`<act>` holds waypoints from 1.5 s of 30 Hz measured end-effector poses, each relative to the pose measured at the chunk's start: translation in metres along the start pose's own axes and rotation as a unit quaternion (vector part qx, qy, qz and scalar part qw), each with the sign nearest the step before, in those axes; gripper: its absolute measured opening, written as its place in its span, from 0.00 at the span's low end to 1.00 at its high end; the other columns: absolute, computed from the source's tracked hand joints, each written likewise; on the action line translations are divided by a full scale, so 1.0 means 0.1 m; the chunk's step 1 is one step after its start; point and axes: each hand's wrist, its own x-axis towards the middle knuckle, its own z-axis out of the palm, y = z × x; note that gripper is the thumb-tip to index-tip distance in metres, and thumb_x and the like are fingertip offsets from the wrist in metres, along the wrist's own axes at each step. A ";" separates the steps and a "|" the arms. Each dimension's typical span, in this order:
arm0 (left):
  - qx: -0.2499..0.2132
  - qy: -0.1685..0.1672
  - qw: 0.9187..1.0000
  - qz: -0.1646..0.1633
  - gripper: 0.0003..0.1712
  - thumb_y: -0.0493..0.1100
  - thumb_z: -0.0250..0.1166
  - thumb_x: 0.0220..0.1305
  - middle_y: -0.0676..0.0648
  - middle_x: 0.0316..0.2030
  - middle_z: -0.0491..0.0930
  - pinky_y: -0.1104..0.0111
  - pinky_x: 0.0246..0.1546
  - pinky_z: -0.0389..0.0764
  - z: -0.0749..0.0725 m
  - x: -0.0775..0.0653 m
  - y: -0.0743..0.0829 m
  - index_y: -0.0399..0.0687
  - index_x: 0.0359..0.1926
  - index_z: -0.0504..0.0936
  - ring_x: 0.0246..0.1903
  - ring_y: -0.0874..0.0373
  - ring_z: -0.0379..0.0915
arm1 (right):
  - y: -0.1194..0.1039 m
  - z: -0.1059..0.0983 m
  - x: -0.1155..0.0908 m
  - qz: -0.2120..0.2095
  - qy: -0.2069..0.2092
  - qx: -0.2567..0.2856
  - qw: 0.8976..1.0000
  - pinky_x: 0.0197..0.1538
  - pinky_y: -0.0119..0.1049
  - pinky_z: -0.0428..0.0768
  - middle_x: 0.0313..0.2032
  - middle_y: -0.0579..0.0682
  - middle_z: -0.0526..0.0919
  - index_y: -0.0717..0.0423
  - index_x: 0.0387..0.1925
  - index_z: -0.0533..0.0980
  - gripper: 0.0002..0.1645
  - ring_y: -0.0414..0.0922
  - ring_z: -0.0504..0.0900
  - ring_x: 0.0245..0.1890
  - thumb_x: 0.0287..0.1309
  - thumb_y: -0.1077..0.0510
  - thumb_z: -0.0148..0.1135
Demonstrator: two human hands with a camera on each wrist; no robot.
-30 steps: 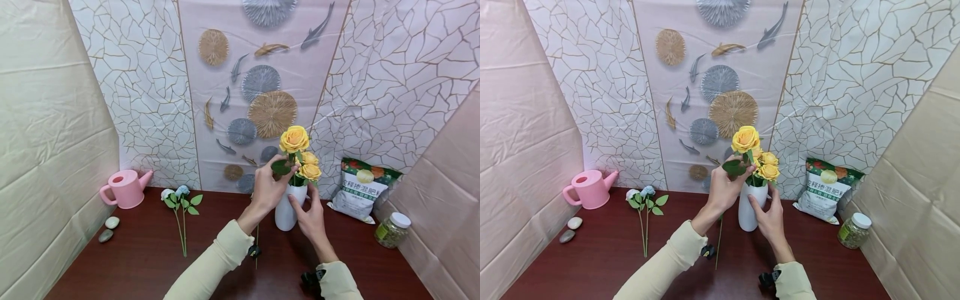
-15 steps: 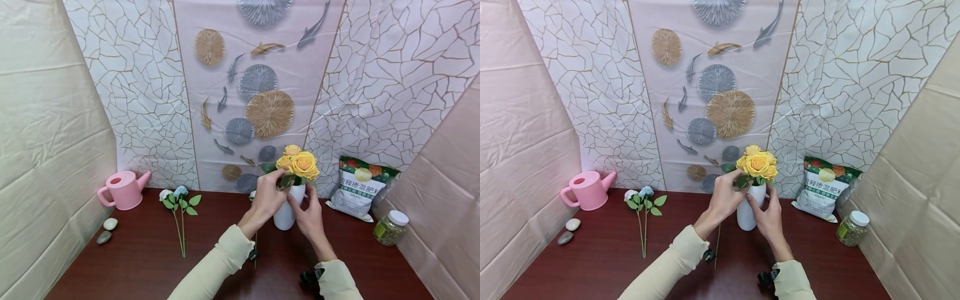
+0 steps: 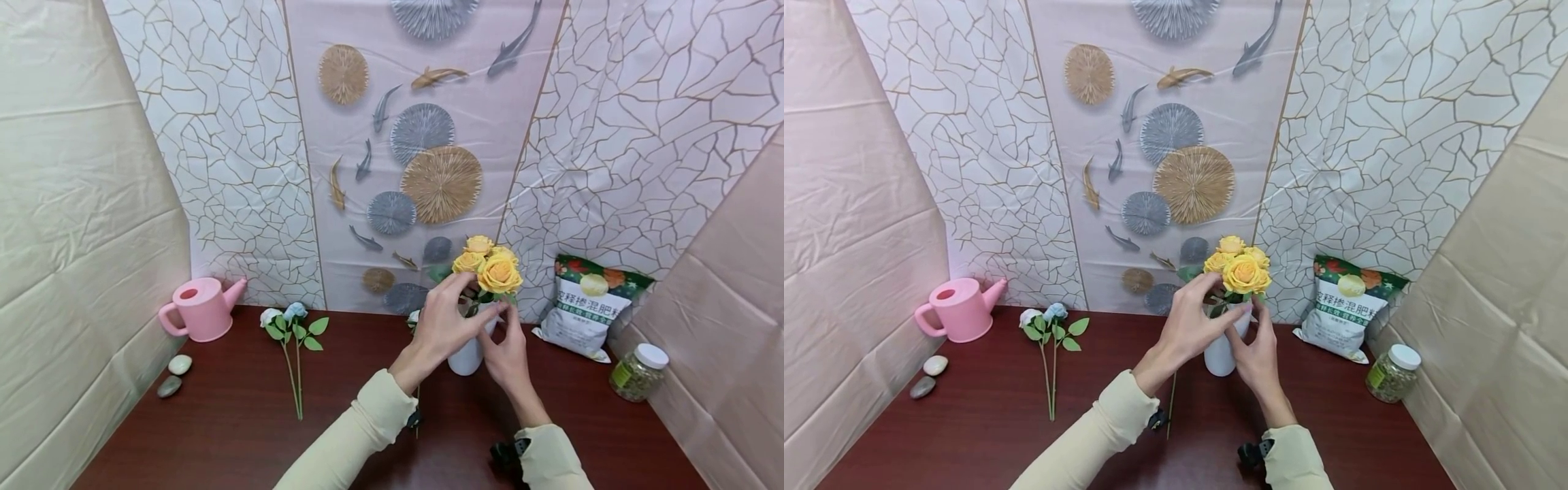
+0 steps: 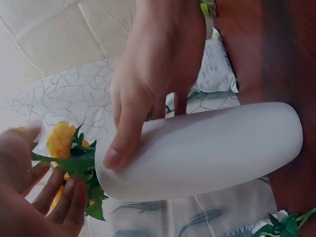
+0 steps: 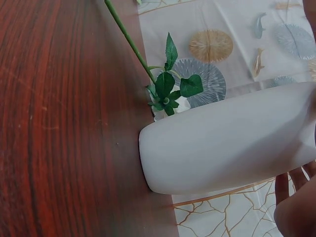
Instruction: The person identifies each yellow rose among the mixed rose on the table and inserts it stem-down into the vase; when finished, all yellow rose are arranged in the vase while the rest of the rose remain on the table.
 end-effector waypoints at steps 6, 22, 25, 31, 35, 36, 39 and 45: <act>0.055 0.029 0.998 0.012 0.12 0.56 0.68 0.66 0.56 0.41 0.84 0.76 0.36 0.80 0.02 0.04 0.02 0.59 0.45 0.83 0.39 0.64 0.80 | -0.01 0.02 0.01 -0.008 0.014 0.007 1.000 0.69 0.56 0.67 0.70 0.62 0.67 0.61 0.75 0.57 0.44 0.58 0.66 0.70 0.64 0.58 0.67; 0.066 0.020 0.997 -0.039 0.14 0.53 0.72 0.62 0.55 0.44 0.85 0.65 0.49 0.83 0.04 0.08 -0.14 0.56 0.46 0.89 0.46 0.59 0.79 | 0.11 0.10 0.04 0.017 0.025 -0.001 1.000 0.59 0.33 0.74 0.68 0.57 0.71 0.55 0.76 0.57 0.45 0.49 0.72 0.65 0.63 0.54 0.69; 0.072 0.010 0.996 -0.057 0.14 0.54 0.71 0.63 0.55 0.45 0.84 0.64 0.48 0.83 0.05 0.11 -0.13 0.56 0.47 0.88 0.47 0.59 0.79 | 0.29 0.12 0.08 0.016 0.027 -0.002 1.000 0.60 0.34 0.73 0.69 0.54 0.70 0.50 0.77 0.56 0.47 0.47 0.71 0.66 0.63 0.53 0.69; 0.063 -0.015 0.992 -0.108 0.15 0.55 0.68 0.61 0.56 0.49 0.83 0.60 0.55 0.81 0.10 0.13 -0.17 0.59 0.47 0.89 0.52 0.57 0.79 | 0.45 0.13 0.10 0.013 0.027 -0.004 1.000 0.62 0.36 0.72 0.69 0.50 0.70 0.43 0.77 0.55 0.47 0.45 0.70 0.66 0.63 0.49 0.69; 0.052 -0.021 0.989 -0.135 0.16 0.55 0.69 0.61 0.56 0.53 0.83 0.59 0.55 0.81 0.12 0.09 -0.22 0.59 0.47 0.89 0.55 0.56 0.78 | 0.44 0.14 0.10 0.018 0.026 -0.001 1.000 0.61 0.35 0.72 0.69 0.49 0.70 0.41 0.77 0.56 0.47 0.43 0.70 0.66 0.63 0.47 0.69; 0.050 -0.021 0.990 -0.132 0.16 0.56 0.68 0.62 0.56 0.54 0.82 0.58 0.56 0.81 0.12 0.08 -0.23 0.59 0.48 0.89 0.56 0.56 0.78 | 0.44 0.15 0.10 0.018 0.026 -0.001 0.999 0.61 0.34 0.72 0.69 0.49 0.70 0.41 0.77 0.56 0.47 0.43 0.70 0.66 0.62 0.47 0.69; 0.052 -0.018 0.992 -0.112 0.16 0.58 0.68 0.64 0.55 0.53 0.83 0.58 0.57 0.80 0.12 0.04 -0.26 0.58 0.48 0.89 0.55 0.56 0.78 | 0.43 0.15 0.10 0.021 0.029 0.002 0.999 0.61 0.32 0.72 0.69 0.50 0.69 0.42 0.77 0.55 0.48 0.43 0.71 0.66 0.62 0.46 0.69; 0.011 0.021 0.999 -0.047 0.15 0.53 0.71 0.63 0.56 0.49 0.83 0.66 0.49 0.83 0.08 -0.11 -0.36 0.57 0.49 0.86 0.48 0.61 0.81 | 0.44 0.17 0.08 0.021 0.028 0.011 0.999 0.64 0.45 0.73 0.70 0.50 0.68 0.43 0.77 0.56 0.47 0.45 0.70 0.68 0.63 0.47 0.69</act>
